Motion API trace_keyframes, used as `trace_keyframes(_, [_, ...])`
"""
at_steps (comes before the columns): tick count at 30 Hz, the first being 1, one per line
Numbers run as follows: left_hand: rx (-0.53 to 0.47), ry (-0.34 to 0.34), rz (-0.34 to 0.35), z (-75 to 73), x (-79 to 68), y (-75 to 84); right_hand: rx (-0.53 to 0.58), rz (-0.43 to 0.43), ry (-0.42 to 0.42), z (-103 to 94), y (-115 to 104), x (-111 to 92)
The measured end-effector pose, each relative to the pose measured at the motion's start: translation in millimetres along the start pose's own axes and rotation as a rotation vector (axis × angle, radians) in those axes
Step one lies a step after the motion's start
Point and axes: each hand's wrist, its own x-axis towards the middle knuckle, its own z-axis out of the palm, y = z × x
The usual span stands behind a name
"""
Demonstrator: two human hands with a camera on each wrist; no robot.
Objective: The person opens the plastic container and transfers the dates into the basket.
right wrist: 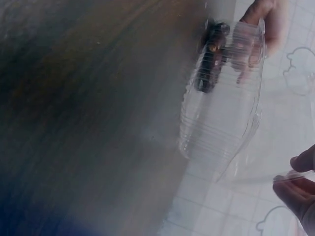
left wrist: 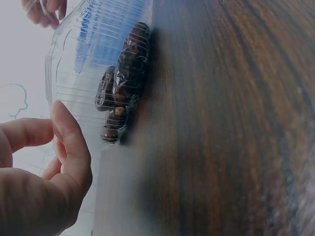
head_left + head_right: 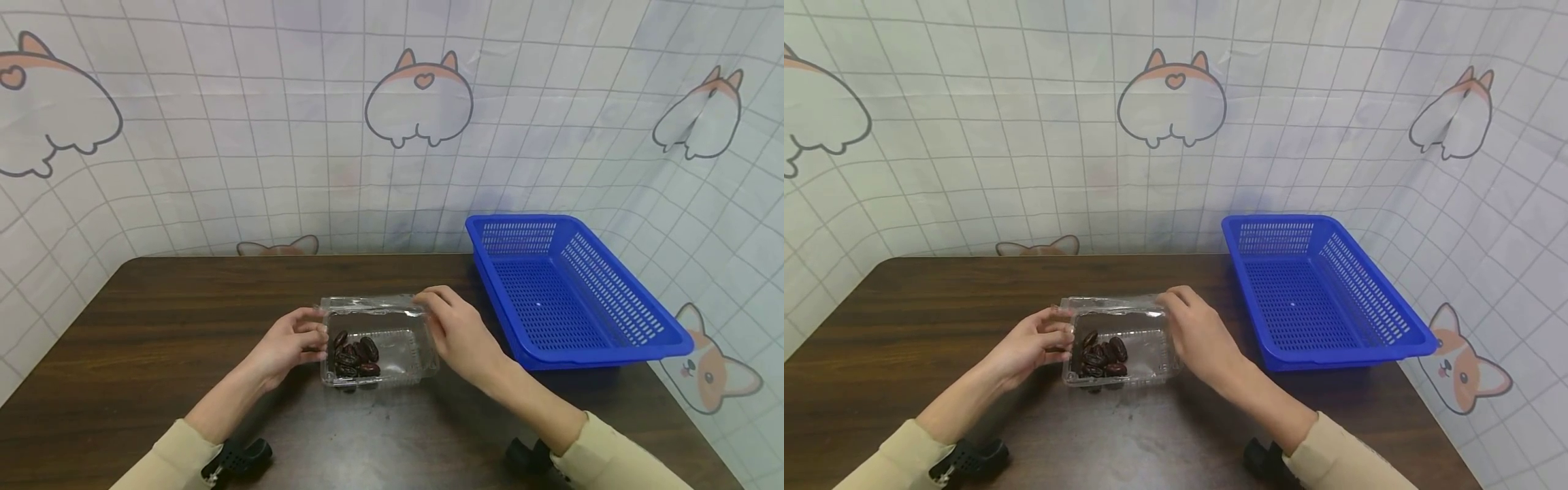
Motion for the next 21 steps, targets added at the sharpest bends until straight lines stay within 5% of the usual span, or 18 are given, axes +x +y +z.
trace_keyframes(10, [-0.006, -0.002, -0.001, -0.1, -1.2, 0.8, 0.223, 0.114, 0.164, 5.1, 8.0, 2.4])
trace_keyframes(21, [-0.004, 0.002, 0.000, 0.0, -0.6, -1.1, 0.358, 0.264, 0.251, 6.9, 11.9, 6.9])
